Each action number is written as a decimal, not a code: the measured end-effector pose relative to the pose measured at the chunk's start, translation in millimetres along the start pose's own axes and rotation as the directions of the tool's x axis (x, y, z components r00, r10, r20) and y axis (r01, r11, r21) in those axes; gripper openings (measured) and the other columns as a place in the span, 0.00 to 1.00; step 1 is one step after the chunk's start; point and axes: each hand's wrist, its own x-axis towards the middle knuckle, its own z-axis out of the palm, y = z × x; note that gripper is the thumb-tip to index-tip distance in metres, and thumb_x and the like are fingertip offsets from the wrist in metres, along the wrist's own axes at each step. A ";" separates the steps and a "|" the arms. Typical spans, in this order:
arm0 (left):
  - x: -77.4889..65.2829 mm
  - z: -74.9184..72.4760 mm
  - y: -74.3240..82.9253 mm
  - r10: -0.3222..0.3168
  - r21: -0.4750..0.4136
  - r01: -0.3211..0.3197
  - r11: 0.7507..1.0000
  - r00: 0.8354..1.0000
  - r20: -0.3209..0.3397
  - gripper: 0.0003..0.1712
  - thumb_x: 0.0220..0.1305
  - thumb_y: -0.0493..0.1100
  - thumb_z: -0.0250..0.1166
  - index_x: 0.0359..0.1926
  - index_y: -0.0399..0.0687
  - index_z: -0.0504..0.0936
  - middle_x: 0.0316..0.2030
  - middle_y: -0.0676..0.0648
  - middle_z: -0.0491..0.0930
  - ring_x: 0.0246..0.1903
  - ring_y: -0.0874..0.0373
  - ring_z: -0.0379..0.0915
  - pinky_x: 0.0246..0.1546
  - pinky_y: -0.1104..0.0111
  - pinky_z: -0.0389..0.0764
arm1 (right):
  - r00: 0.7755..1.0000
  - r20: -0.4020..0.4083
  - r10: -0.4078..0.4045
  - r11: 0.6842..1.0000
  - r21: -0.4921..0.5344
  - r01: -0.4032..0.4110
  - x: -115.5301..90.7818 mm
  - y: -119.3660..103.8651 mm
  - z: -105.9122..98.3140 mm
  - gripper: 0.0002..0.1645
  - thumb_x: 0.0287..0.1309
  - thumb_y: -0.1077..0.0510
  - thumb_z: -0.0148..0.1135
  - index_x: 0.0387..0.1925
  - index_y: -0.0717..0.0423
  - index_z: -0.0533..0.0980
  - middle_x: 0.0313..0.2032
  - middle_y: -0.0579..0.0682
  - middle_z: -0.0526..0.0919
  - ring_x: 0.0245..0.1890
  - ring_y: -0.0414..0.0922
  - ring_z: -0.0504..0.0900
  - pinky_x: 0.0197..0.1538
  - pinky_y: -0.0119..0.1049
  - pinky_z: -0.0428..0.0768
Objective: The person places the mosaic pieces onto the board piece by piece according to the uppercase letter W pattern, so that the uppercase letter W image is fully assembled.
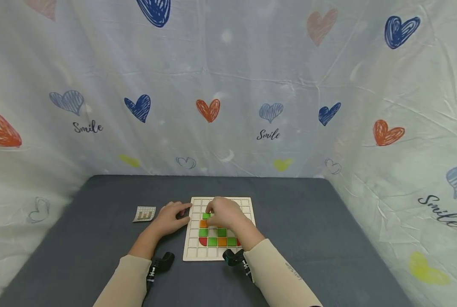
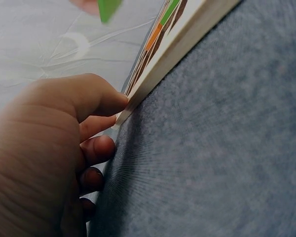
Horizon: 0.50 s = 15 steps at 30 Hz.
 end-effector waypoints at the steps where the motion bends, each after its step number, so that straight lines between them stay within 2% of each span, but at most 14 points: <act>1: 0.3 0.2 -0.4 0.002 -0.001 -0.002 1.000 1.000 0.001 0.26 0.68 0.46 0.68 0.64 0.44 0.81 0.28 0.56 0.63 0.30 0.60 0.54 0.38 0.58 0.57 | 1.000 0.005 0.003 1.000 0.003 -0.003 3.3 -0.3 3.2 0.13 0.54 0.54 0.72 0.44 0.47 0.89 0.35 0.41 0.81 0.31 0.39 0.76 0.35 0.35 0.77; 5: 1.7 3.3 -0.6 0.005 0.001 -0.005 1.000 1.000 0.008 0.26 0.68 0.46 0.68 0.65 0.45 0.81 0.28 0.56 0.63 0.30 0.59 0.54 0.38 0.58 0.56 | 0.998 0.027 0.056 0.998 0.011 -0.056 11.5 -1.5 10.7 0.11 0.55 0.55 0.72 0.41 0.48 0.89 0.34 0.40 0.84 0.26 0.39 0.76 0.32 0.35 0.76; 8: 2.7 6.7 1.3 -0.002 0.004 0.002 1.000 1.000 0.018 0.27 0.67 0.46 0.68 0.65 0.45 0.81 0.28 0.56 0.63 0.29 0.58 0.54 0.38 0.58 0.56 | 0.994 0.041 0.099 0.995 0.005 -0.100 13.1 -0.8 12.5 0.10 0.56 0.55 0.71 0.40 0.47 0.90 0.37 0.42 0.87 0.27 0.39 0.77 0.34 0.36 0.78; 15: 3.8 12.7 7.0 -0.002 0.004 0.002 1.000 1.000 0.019 0.27 0.66 0.46 0.69 0.65 0.45 0.81 0.27 0.55 0.63 0.29 0.58 0.55 0.37 0.59 0.57 | 0.993 0.034 0.110 0.994 -0.030 -0.109 10.7 3.4 13.3 0.08 0.60 0.55 0.70 0.39 0.44 0.91 0.39 0.40 0.89 0.31 0.39 0.80 0.39 0.37 0.80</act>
